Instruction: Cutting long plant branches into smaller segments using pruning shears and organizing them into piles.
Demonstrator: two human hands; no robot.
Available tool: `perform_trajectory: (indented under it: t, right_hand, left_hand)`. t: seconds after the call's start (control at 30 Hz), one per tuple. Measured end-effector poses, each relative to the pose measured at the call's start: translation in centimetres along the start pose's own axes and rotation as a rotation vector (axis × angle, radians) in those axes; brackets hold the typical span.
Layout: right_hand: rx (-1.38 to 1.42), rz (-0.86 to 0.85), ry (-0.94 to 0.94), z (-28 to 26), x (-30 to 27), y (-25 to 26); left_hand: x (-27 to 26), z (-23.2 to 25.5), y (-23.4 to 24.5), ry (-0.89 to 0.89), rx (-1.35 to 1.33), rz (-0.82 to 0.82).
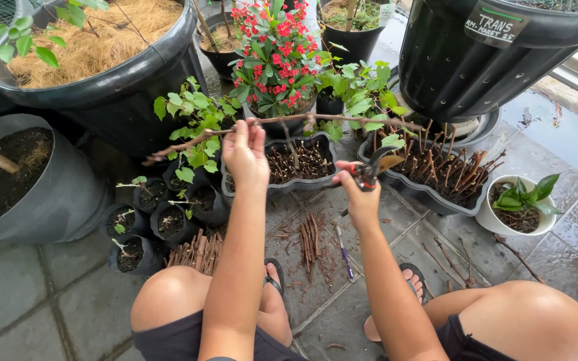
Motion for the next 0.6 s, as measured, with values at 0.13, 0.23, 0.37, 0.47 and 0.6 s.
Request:
perform_trajectory:
  t: [0.13, 0.23, 0.37, 0.47, 0.6]
  right_hand:
    - [0.081, 0.079, 0.010, -0.9, 1.1, 1.1]
    - [0.027, 0.043, -0.106, 0.1, 0.8, 1.0]
    - [0.045, -0.051, -0.209, 4.3, -1.3, -0.4]
    - [-0.093, -0.105, -0.202, 10.7, -1.5, 0.8]
    - [-0.146, -0.100, -0.210, 10.0, -1.1, 0.4]
  left_hand:
    - [-4.4, -2.5, -2.0, 0.269, -0.105, 0.004]
    - [-3.8, -6.2, -1.5, 0.525, -0.298, 0.042]
    - [-3.8, -8.1, -2.3, 0.648, -0.480, 0.018]
    - [-4.3, -10.0, -2.8, 0.734, -0.668, 0.001]
    - [-5.3, -11.2, -3.7, 0.845, -0.836, -0.026]
Point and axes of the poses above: each hand's wrist, its own x-axis towards the middle knuckle, its own y-axis out of the back of the hand, z = x × y, the point moved 1 cm from there along x, towards the middle knuckle, and after that the axes turned 1 degree about z, right-handed, at the moved point
